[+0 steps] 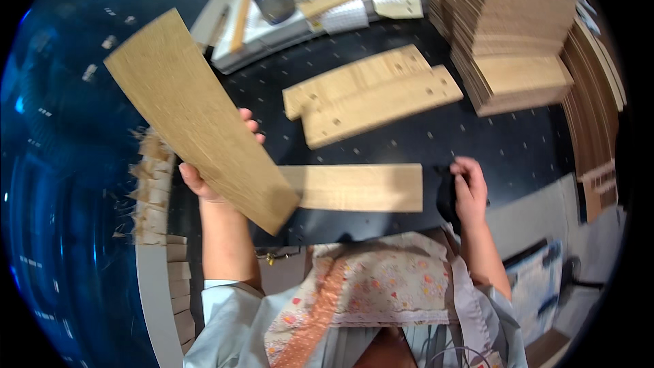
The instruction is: The person picks up wooden panels from a large stack and turns them over by hand to check the surface. Using a marker, they draw specific lines or marks on the edges and faces of the panels before stacking them aside on the workstation.
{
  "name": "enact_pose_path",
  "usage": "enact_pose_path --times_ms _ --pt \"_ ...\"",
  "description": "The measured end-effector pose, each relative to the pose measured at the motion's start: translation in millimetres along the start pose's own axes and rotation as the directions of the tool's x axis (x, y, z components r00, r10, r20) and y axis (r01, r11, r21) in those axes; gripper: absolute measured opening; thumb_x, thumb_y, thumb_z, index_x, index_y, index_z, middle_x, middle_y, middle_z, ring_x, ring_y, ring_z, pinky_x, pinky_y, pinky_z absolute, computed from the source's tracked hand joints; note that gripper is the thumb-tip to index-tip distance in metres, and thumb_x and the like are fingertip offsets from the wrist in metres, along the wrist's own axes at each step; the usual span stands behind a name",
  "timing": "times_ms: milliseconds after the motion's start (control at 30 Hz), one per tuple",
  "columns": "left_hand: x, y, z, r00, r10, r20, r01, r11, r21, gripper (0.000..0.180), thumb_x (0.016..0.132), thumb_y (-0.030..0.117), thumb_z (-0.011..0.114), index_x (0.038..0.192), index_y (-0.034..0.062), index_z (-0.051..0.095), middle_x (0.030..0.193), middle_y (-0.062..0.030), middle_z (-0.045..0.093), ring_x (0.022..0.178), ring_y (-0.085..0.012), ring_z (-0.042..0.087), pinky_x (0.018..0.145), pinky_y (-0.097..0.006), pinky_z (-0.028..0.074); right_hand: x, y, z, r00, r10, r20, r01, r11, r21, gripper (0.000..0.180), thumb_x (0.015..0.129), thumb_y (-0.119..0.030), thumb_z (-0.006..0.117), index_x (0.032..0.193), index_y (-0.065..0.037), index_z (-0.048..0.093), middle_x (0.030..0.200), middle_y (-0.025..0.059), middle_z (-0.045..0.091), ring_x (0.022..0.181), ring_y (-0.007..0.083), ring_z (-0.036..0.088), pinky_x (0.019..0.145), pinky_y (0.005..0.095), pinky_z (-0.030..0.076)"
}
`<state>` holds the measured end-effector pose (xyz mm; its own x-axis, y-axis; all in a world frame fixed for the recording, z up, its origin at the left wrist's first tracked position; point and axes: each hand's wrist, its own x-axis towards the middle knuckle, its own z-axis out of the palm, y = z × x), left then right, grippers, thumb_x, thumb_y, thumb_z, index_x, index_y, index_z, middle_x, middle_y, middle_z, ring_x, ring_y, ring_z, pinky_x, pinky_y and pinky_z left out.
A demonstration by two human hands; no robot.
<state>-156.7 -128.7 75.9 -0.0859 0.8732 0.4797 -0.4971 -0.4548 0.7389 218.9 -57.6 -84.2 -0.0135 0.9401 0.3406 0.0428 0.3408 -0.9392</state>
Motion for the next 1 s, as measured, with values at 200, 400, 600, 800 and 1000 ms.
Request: enact_pose_path --times_ms 200,400,600,800,1000 --pt "9.1 -12.2 10.1 0.964 -0.244 0.108 0.042 0.539 0.841 0.089 0.051 0.032 0.082 0.124 -0.0032 0.047 0.125 -0.0181 0.045 0.116 -0.0285 0.046 0.098 -0.035 0.033 2.7 -2.2 -9.8 1.0 -0.014 0.014 0.015 0.997 -0.071 0.032 0.072 0.01 0.044 0.099 -0.001 0.055 0.093 0.0073 0.055 0.088 0.0158 0.053 0.08 0.0245 0.04" --pt "-15.6 -65.5 12.8 0.814 -0.555 0.173 -0.177 0.046 0.983 0.09 0.043 0.021 0.084 0.125 0.0092 0.05 0.122 -0.018 0.046 0.114 -0.0342 0.043 0.098 -0.038 0.031 -2.9 4.4 -7.1 0.999 0.051 0.001 -0.051 0.997 0.061 0.027 0.077 0.01 0.048 0.099 -0.002 0.056 0.093 0.0048 0.056 0.088 0.0123 0.055 0.08 0.0241 0.042" --pt "-29.4 -102.2 21.1 0.731 -0.656 0.191 -0.285 -0.039 0.958 0.09 0.045 0.029 0.085 0.126 0.0136 0.047 0.123 -0.016 0.044 0.114 -0.0341 0.041 0.096 -0.041 0.032 -2.9 4.2 -8.5 0.997 0.066 0.028 -0.07 0.983 0.168 0.022 0.079 0.01 0.048 0.096 -0.001 0.057 0.09 0.0033 0.056 0.086 0.0101 0.054 0.078 0.022 0.043" --pt "-26.1 -106.2 13.9 0.742 -0.621 0.252 -0.342 -0.028 0.939 0.087 0.044 0.025 0.083 0.122 0.0087 0.049 0.119 -0.0149 0.046 0.111 -0.0342 0.043 0.095 -0.041 0.033 -0.6 2.6 -9.5 0.994 0.097 0.041 -0.102 0.985 0.137 0.019 0.08 0.009 0.049 0.095 -0.001 0.057 0.088 0.0038 0.056 0.083 0.0101 0.055 0.076 0.022 0.044" --pt "-8.3 -74.5 16.4 0.876 -0.392 0.281 -0.267 0.091 0.959 0.086 0.041 0.02 0.08 0.12 0.0045 0.05 0.118 -0.0162 0.048 0.108 -0.033 0.048 0.094 -0.039 0.036 -3.8 -1.2 5.3 0.976 0.203 0.077 -0.216 0.947 0.237 0.023 0.079 0.007 0.055 0.1 -0.002 0.057 0.091 0.0034 0.057 0.085 0.0101 0.055 0.077 0.0223 0.044"
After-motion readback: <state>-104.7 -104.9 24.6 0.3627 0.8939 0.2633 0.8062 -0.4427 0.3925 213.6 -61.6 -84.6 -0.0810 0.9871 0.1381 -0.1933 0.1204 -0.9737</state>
